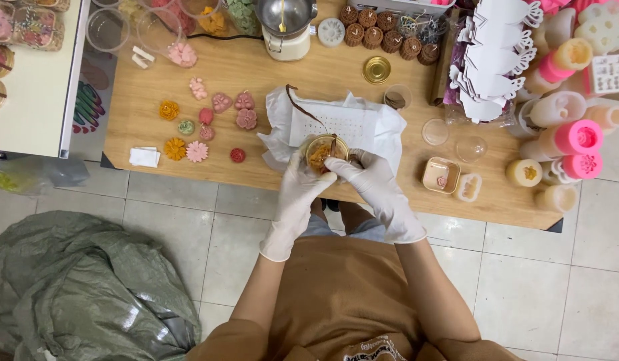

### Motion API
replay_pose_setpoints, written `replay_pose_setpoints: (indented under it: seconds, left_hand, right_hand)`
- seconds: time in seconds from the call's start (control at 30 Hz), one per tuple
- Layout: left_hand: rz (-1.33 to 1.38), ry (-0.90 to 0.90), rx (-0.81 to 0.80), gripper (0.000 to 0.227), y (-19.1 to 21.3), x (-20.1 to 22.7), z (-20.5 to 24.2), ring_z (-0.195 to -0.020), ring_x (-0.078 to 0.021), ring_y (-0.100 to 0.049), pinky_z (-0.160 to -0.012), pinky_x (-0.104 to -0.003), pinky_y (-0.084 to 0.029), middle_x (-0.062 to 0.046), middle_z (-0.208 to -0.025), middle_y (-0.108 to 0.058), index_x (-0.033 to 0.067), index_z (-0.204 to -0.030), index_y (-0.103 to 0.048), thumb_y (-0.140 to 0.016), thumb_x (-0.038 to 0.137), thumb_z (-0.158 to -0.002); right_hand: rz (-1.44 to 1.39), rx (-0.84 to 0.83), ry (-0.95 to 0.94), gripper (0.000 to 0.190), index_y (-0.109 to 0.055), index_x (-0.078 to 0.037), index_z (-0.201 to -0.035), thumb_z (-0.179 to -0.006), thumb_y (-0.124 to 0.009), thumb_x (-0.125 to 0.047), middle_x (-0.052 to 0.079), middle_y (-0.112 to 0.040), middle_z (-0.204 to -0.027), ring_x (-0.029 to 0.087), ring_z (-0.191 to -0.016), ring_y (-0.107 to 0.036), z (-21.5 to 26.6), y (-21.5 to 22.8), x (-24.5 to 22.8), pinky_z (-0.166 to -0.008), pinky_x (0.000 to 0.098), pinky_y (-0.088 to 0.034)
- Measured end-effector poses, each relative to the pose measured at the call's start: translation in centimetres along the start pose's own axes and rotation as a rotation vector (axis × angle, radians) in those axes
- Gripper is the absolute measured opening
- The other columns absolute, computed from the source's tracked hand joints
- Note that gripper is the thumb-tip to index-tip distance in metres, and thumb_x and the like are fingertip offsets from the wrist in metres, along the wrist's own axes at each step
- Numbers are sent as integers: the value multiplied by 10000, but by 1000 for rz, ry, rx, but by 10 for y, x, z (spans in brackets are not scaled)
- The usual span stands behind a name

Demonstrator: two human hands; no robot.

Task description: The person wraps and ties a ribbon around a packaged craft container by hand, then places the finished container onto a tray beside other packaged items.

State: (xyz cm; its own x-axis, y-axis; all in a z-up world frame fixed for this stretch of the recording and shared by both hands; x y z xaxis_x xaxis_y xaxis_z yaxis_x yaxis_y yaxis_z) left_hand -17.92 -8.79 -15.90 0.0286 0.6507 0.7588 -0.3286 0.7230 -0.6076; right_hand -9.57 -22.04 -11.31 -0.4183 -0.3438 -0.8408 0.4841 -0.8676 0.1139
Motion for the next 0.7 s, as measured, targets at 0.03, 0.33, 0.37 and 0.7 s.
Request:
replay_pose_setpoints:
  seconds: [0.03,0.33,0.37,0.7]
  left_hand:
    - [-12,6,3,705,-1,2,1,-1272,-166,-579,-1094,-326,-493,-67,-1376,-585,59,-1489,-425,-713,-88,-863]
    - [47,97,-29,552,9,15,9,-1221,-190,-615,-1047,-359,-514,-95,-1337,-630,8,-1441,-484,-673,-13,-923]
    - [76,117,-55,535,10,19,10,-1212,-195,-620,-1033,-369,-520,-100,-1335,-632,7,-1436,-486,-672,37,-935]
    - [216,340,-21,503,34,63,3,-1207,-221,-625,-979,-377,-534,-128,-1335,-637,-3,-1366,-545,-666,211,-927]
  right_hand:
    - [24,13,4,495,-749,17,-1124,-833,-795,-380,65,-747,-889,115,-796,-645,4,-2,-1,-763,268,-530]
    - [79,-34,153,450,-719,-3,-1174,-888,-726,-350,40,-760,-972,93,-879,-659,29,-5,-11,-802,256,-541]
    - [101,-38,159,445,-720,-12,-1181,-898,-716,-356,36,-762,-978,91,-886,-657,31,-3,-9,-809,254,-539]
    - [128,-58,444,372,-625,-73,-1361,-993,-640,-121,49,-637,-1029,69,-919,-623,42,25,-21,-853,232,-540]
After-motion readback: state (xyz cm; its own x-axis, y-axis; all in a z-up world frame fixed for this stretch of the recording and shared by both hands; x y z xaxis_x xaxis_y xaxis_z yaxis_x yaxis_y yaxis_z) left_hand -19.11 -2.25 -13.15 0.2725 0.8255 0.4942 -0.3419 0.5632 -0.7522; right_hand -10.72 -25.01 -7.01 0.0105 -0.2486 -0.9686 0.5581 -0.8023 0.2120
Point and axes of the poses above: each hand's wrist, its own z-axis away from the middle knuckle, its own y-axis out of the back of the hand, x = y × z, the point moved 2 cm from there along -z, towards the middle knuckle
